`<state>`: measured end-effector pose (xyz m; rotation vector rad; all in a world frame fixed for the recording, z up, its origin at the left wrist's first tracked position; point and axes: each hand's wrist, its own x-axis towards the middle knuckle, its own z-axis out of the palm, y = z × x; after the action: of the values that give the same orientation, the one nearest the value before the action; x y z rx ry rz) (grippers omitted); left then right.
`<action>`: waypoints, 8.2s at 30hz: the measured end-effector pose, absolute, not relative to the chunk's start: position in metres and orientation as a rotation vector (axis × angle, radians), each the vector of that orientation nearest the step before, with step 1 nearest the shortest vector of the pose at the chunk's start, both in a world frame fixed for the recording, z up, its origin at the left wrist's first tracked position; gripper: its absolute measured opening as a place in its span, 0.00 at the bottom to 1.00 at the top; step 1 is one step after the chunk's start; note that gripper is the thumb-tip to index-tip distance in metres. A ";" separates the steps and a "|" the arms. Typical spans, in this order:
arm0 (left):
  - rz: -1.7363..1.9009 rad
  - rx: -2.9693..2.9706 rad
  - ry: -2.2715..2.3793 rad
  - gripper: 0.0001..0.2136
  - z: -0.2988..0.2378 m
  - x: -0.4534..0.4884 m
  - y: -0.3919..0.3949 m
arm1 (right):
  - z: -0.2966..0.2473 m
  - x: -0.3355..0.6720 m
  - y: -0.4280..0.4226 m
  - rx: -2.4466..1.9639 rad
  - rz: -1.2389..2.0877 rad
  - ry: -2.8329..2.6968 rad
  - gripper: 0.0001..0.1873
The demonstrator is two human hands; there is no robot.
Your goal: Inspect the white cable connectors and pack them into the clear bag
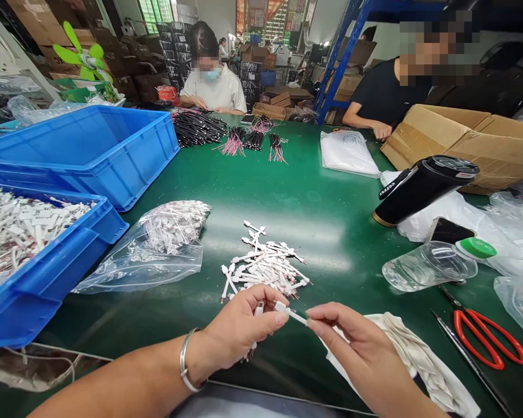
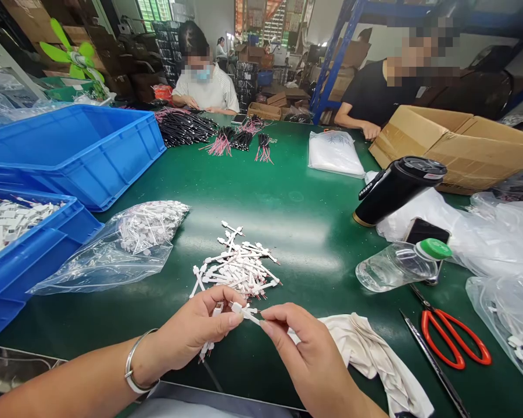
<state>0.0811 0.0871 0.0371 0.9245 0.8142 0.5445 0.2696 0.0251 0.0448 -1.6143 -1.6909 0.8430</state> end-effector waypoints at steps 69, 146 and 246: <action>0.696 1.032 0.773 0.17 0.027 0.078 0.072 | 0.021 0.282 0.015 -1.237 0.053 -2.125 0.12; 0.112 2.520 0.889 0.13 0.013 0.153 0.057 | -0.004 0.395 -0.030 -1.891 -0.020 -1.028 0.11; 0.652 1.135 0.847 0.19 0.031 0.083 0.057 | 0.033 0.260 0.023 -1.333 1.202 -0.979 0.13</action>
<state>0.0827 0.0566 0.0307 1.1350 0.8467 0.6523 0.2597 0.0225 0.0329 -1.3333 -0.9789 1.2021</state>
